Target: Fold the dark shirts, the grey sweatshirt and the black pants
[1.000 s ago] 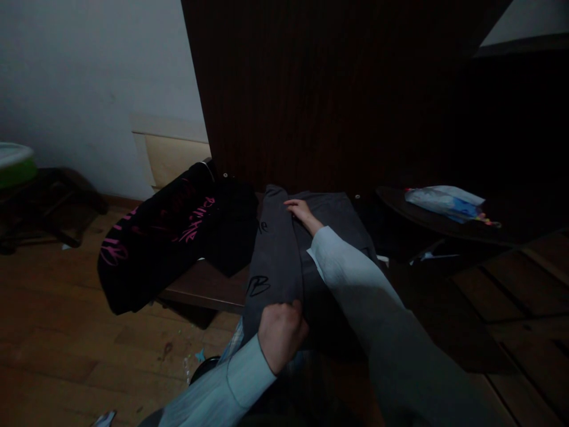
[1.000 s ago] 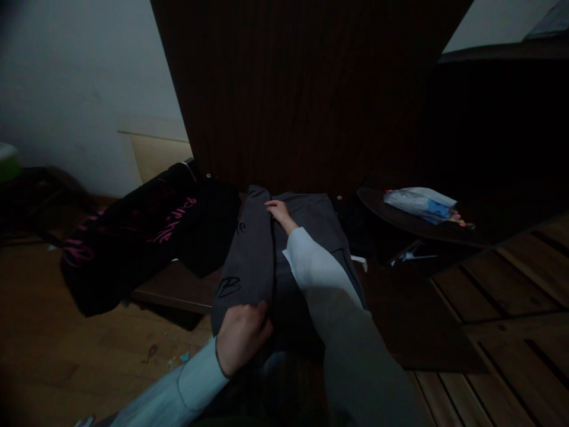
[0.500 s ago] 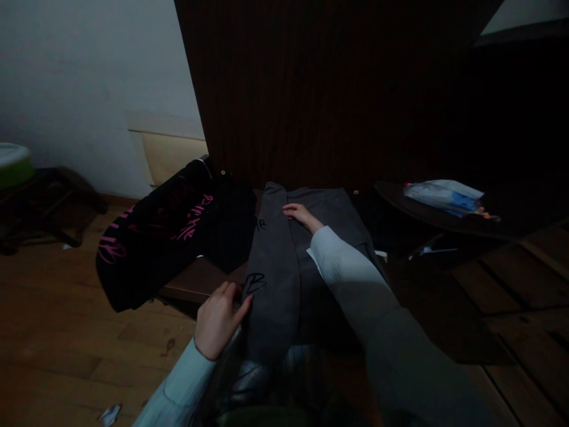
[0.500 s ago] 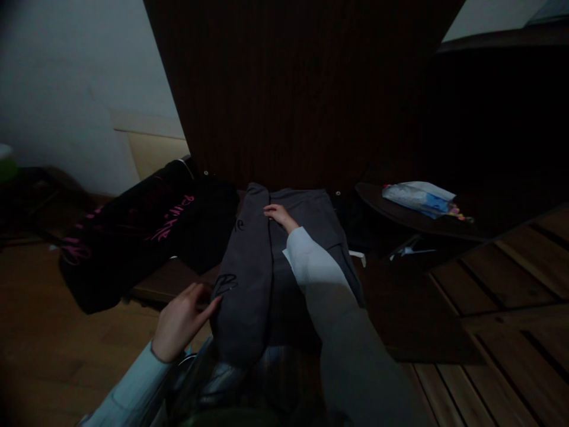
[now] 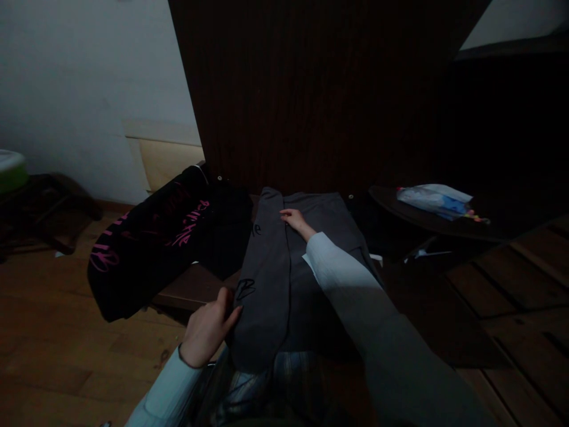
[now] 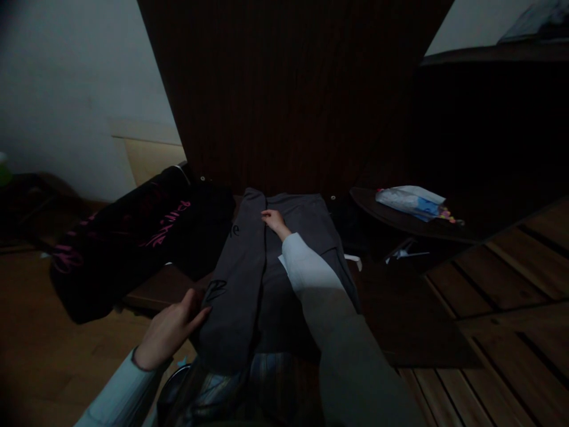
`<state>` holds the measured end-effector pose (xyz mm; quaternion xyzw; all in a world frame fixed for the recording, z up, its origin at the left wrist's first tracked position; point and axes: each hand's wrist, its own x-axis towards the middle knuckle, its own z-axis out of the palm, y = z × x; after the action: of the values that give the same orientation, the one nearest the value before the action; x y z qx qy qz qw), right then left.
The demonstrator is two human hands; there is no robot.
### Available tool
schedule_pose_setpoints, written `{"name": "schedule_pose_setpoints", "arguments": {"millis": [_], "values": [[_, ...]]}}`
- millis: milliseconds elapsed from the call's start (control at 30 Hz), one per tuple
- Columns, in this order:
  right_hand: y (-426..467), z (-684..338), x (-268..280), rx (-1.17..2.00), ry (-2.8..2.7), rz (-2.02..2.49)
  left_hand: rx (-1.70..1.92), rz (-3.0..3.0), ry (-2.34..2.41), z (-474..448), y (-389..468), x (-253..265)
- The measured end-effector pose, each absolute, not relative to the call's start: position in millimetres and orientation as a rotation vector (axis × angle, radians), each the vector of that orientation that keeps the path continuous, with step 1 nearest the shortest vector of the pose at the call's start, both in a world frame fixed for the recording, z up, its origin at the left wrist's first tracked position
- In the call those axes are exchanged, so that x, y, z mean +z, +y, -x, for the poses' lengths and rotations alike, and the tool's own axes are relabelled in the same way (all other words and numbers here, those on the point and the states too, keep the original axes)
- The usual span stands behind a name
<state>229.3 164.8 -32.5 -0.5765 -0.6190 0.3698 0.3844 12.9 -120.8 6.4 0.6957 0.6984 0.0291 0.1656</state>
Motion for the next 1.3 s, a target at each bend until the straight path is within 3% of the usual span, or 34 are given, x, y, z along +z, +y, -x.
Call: {"name": "schedule_pose_setpoints", "arguments": {"millis": [100, 233, 333, 600, 833, 1300], "values": [[165, -230, -29, 0.943, -1.66, 1.45, 0.283, -2.205, 2.036, -21, -107, 22], [163, -228, -24, 0.873, -1.781, 1.45, 0.496, -2.534, 1.666, -54, -76, 24], [158, -227, -22, 0.814, -1.839, 1.484, 0.432, -2.698, 1.408, -79, -62, 7], [161, -230, -6, 0.801, -1.983, 1.645, 0.298, -2.736, 1.288, -70, -83, -24], [209, -198, 33, 0.495, -1.847, 1.661, 0.335, -2.72, 1.293, -67, -86, -29], [247, -159, 18, 0.755, -1.678, 1.651, 0.34, -2.679, 1.299, -68, -88, -28]]}}
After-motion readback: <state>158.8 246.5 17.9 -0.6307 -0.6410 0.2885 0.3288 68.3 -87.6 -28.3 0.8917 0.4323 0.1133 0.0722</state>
